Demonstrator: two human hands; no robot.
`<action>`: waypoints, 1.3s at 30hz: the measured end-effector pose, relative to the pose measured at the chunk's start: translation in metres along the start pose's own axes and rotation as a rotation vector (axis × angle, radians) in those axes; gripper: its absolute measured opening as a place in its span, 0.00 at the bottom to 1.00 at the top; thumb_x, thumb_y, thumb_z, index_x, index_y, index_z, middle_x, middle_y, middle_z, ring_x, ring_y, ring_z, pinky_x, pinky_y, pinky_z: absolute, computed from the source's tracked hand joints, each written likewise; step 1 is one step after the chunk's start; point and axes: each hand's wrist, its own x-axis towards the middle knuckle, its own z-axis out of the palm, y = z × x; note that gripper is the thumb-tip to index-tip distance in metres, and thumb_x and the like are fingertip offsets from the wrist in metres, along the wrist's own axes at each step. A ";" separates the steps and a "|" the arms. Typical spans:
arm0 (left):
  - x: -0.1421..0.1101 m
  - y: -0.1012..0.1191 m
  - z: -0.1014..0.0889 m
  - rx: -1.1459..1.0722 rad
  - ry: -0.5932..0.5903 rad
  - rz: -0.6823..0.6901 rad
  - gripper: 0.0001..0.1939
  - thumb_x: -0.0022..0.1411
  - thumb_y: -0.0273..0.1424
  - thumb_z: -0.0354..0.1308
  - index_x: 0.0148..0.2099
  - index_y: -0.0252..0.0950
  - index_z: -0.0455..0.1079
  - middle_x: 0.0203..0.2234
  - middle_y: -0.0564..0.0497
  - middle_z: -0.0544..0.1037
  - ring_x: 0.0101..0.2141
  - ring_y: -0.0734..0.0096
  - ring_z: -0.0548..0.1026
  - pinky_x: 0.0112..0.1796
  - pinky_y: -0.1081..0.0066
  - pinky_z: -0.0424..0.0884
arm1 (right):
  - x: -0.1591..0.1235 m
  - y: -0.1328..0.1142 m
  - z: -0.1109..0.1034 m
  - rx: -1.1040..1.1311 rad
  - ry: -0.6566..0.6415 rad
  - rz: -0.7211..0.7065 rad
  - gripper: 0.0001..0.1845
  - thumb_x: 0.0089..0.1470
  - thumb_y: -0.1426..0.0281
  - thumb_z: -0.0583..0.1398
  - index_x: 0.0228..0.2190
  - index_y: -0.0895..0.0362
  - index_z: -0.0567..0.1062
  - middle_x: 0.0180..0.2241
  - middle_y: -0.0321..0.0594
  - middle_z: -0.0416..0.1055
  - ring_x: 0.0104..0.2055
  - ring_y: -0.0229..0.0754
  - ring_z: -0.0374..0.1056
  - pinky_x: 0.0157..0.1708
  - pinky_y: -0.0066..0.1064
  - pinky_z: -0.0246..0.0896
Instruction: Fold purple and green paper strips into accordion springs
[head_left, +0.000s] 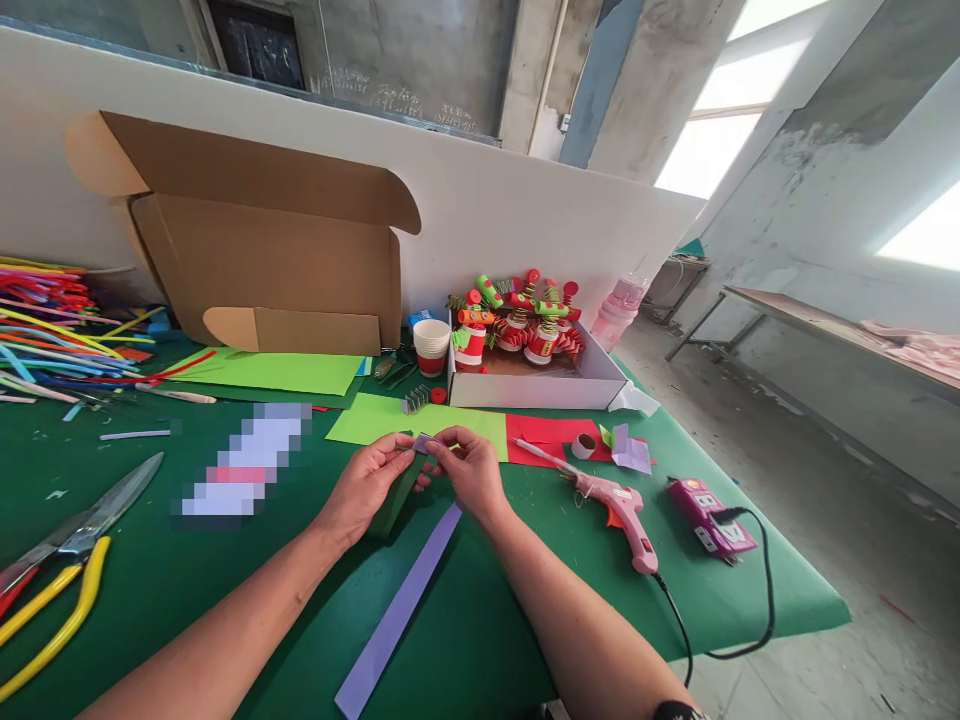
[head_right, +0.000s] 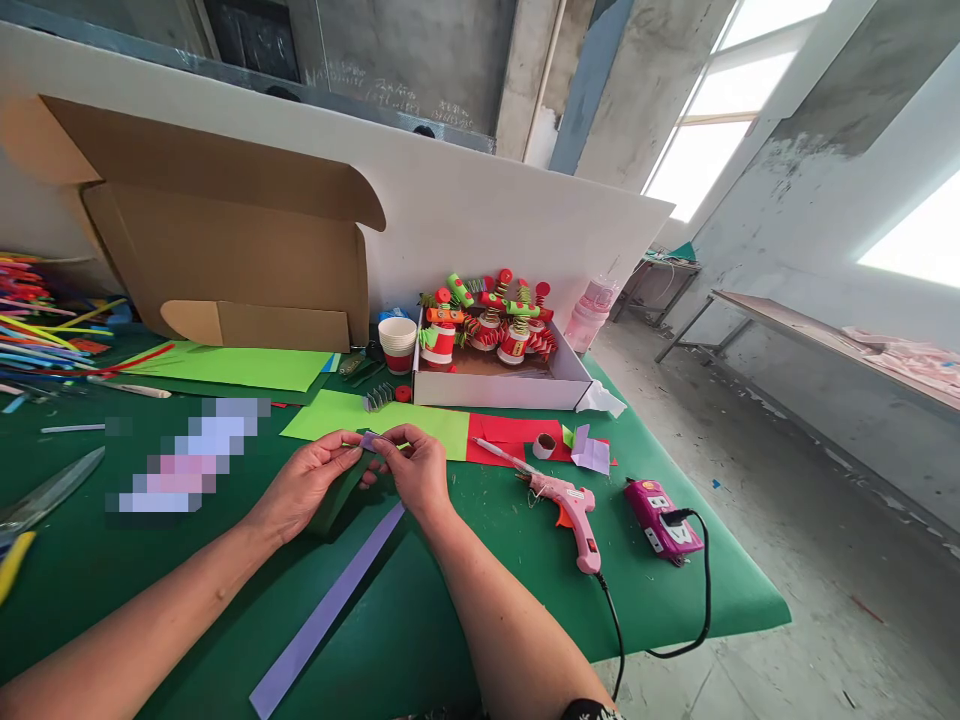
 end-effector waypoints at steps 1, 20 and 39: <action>0.000 0.000 0.000 -0.009 -0.001 -0.003 0.21 0.53 0.42 0.66 0.44 0.35 0.72 0.30 0.50 0.81 0.27 0.69 0.77 0.34 0.68 0.74 | 0.000 0.000 0.000 0.007 0.001 -0.001 0.19 0.40 0.52 0.67 0.23 0.55 0.72 0.21 0.33 0.71 0.21 0.35 0.66 0.21 0.27 0.61; -0.005 0.011 -0.002 0.124 0.042 0.008 0.22 0.51 0.45 0.64 0.43 0.35 0.74 0.31 0.48 0.81 0.33 0.63 0.78 0.38 0.64 0.73 | 0.002 0.001 -0.004 -0.030 -0.003 -0.009 0.15 0.41 0.56 0.67 0.23 0.55 0.74 0.20 0.33 0.70 0.19 0.35 0.65 0.20 0.27 0.58; -0.005 0.024 -0.003 0.406 0.145 0.126 0.18 0.43 0.47 0.67 0.24 0.37 0.75 0.21 0.52 0.77 0.27 0.68 0.71 0.30 0.71 0.67 | 0.002 0.001 -0.008 -0.093 -0.204 0.069 0.12 0.42 0.61 0.66 0.23 0.59 0.77 0.19 0.32 0.69 0.20 0.32 0.61 0.22 0.25 0.52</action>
